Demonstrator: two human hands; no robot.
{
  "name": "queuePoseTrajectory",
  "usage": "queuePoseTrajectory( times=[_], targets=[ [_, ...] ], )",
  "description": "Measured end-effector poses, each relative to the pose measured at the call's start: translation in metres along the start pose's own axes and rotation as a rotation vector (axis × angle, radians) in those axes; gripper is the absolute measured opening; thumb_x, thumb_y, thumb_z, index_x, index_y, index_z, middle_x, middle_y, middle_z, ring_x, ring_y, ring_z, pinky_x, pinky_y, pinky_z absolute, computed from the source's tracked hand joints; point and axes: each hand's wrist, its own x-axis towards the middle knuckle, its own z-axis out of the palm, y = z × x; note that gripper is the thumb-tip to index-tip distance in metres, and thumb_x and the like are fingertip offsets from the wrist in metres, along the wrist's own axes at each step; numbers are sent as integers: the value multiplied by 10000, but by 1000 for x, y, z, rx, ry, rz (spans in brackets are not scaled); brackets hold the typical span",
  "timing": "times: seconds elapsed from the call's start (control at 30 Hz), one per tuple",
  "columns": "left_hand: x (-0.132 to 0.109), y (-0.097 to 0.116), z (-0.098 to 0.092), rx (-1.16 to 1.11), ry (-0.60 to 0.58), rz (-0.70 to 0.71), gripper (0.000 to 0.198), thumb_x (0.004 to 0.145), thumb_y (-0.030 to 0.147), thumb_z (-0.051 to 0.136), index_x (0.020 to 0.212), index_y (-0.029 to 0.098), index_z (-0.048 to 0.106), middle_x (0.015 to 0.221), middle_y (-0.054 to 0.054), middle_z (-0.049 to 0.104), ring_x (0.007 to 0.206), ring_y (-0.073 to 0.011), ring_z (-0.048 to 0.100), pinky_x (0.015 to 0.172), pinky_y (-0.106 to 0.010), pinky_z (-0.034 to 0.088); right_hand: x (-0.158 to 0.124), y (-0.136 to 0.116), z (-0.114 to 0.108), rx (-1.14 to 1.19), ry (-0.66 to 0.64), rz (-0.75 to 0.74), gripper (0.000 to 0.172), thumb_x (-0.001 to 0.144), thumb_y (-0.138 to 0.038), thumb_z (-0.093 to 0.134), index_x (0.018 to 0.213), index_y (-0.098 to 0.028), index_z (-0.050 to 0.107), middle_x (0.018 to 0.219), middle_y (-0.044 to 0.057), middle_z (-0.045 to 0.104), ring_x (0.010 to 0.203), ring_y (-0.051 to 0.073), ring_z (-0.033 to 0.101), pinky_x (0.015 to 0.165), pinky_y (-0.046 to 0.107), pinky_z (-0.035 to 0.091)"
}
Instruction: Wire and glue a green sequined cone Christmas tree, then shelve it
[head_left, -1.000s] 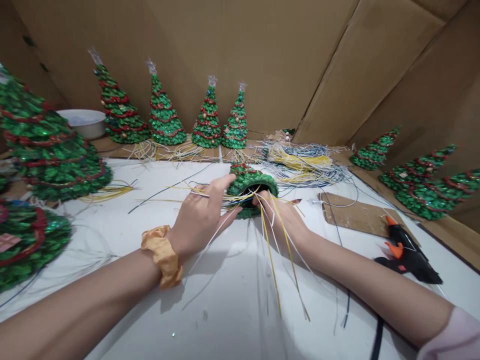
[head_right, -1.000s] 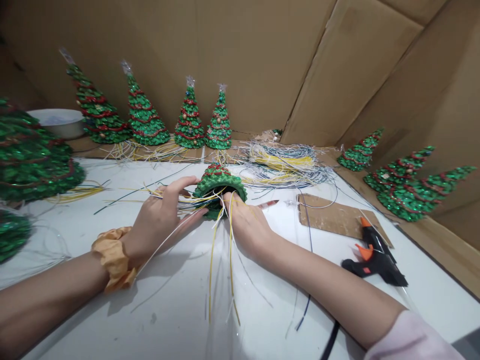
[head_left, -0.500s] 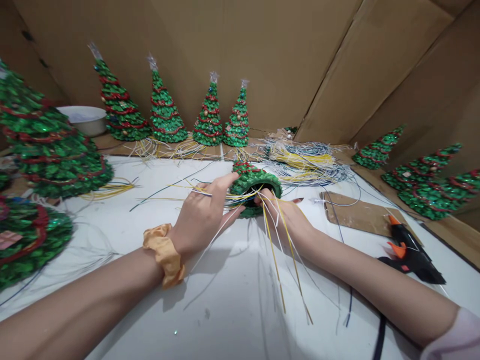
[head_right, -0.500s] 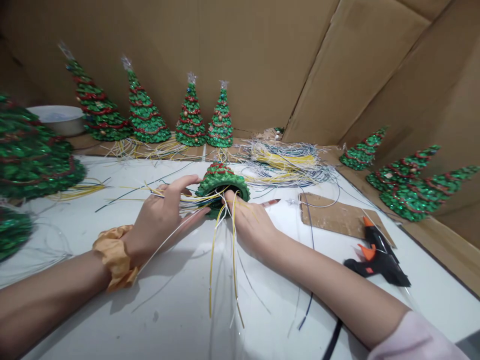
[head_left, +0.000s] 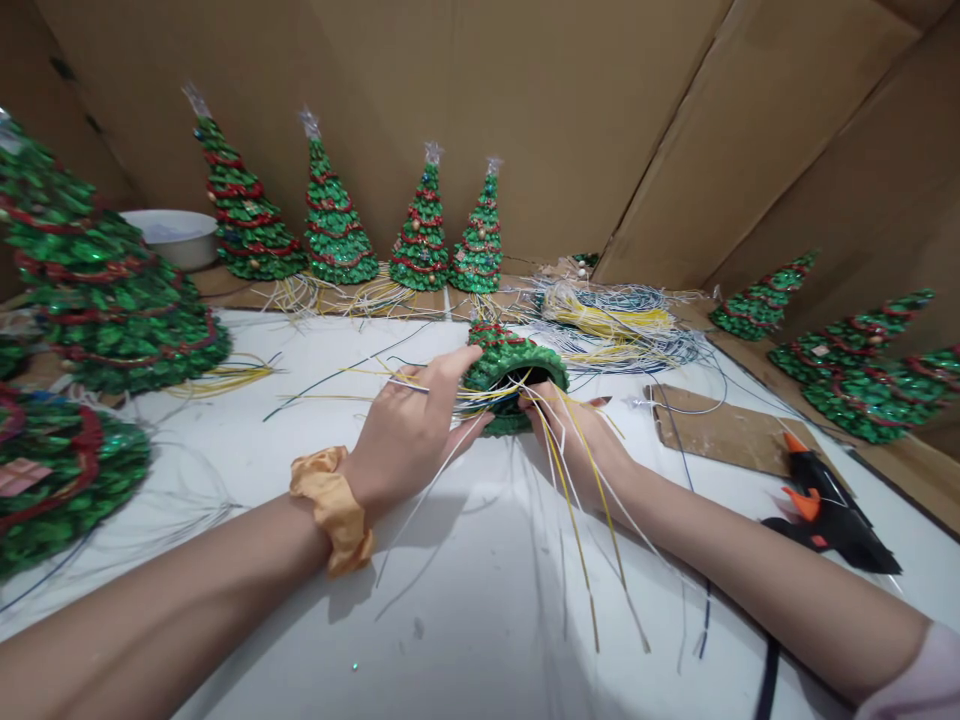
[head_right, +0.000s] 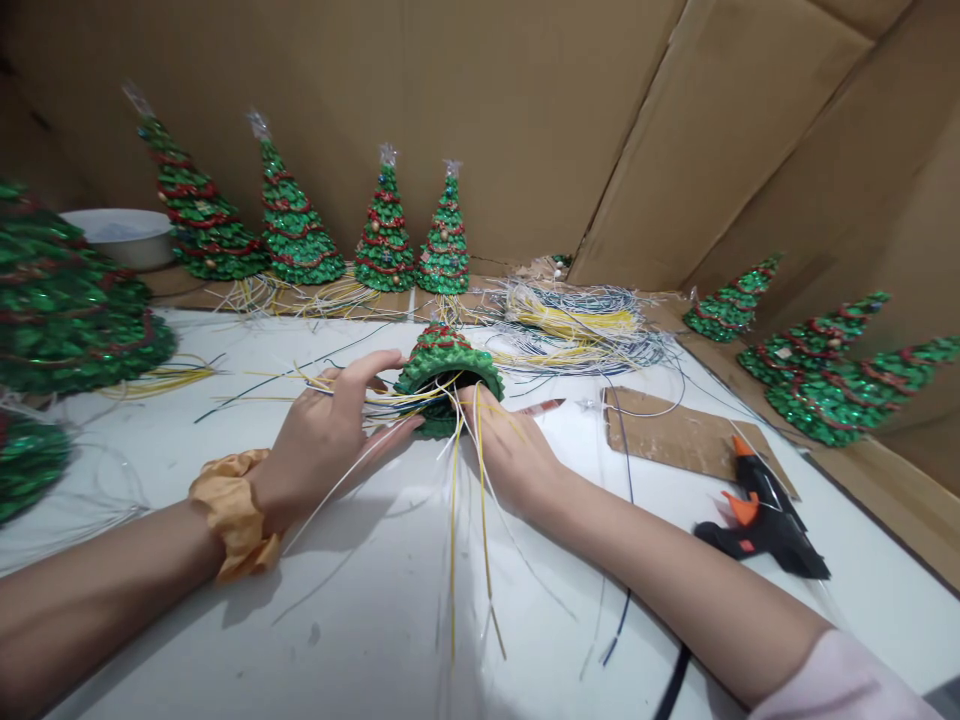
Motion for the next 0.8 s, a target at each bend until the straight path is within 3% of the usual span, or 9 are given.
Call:
queuePoseTrajectory(
  times=[0.17,0.33,0.47,0.63,0.8],
  targets=[
    [-1,-1,0,-5,-2,7,518,795,252,597,1218,88,346,1084,-139,601,960,-222,606,787,-319,512,-1,2,1,-18,128,-125,253,880,-170,329,1065,-168,500,868,81,617,698,169,579,502,246,386],
    [-1,-1,1,-13,-7,-9,524,802,266,589,1232,112,331,1106,-138,595,960,-226,606,779,-334,516,-2,-8,-12,-167,183,-88,181,888,-222,382,857,-164,551,806,69,631,625,144,572,484,247,318],
    [-2,-1,0,-11,-24,-27,544,791,254,606,1236,119,323,1108,-138,594,942,-225,613,756,-327,519,2,-13,-35,-318,63,84,159,849,-262,449,732,-191,530,630,21,607,466,138,492,431,264,192],
    [-1,-2,-3,-3,-41,-50,547,789,267,611,1236,128,328,1108,-132,589,847,-210,631,686,-307,517,16,-6,-52,-179,-156,286,184,807,-368,524,733,-200,511,594,-1,608,509,153,530,441,235,194],
    [0,-3,-4,-3,-56,-84,570,782,286,620,1247,150,319,1083,-121,594,789,-209,633,646,-312,517,23,6,-51,-48,-139,366,187,815,-366,522,811,-179,534,666,39,644,583,175,582,476,236,247]
  ],
)
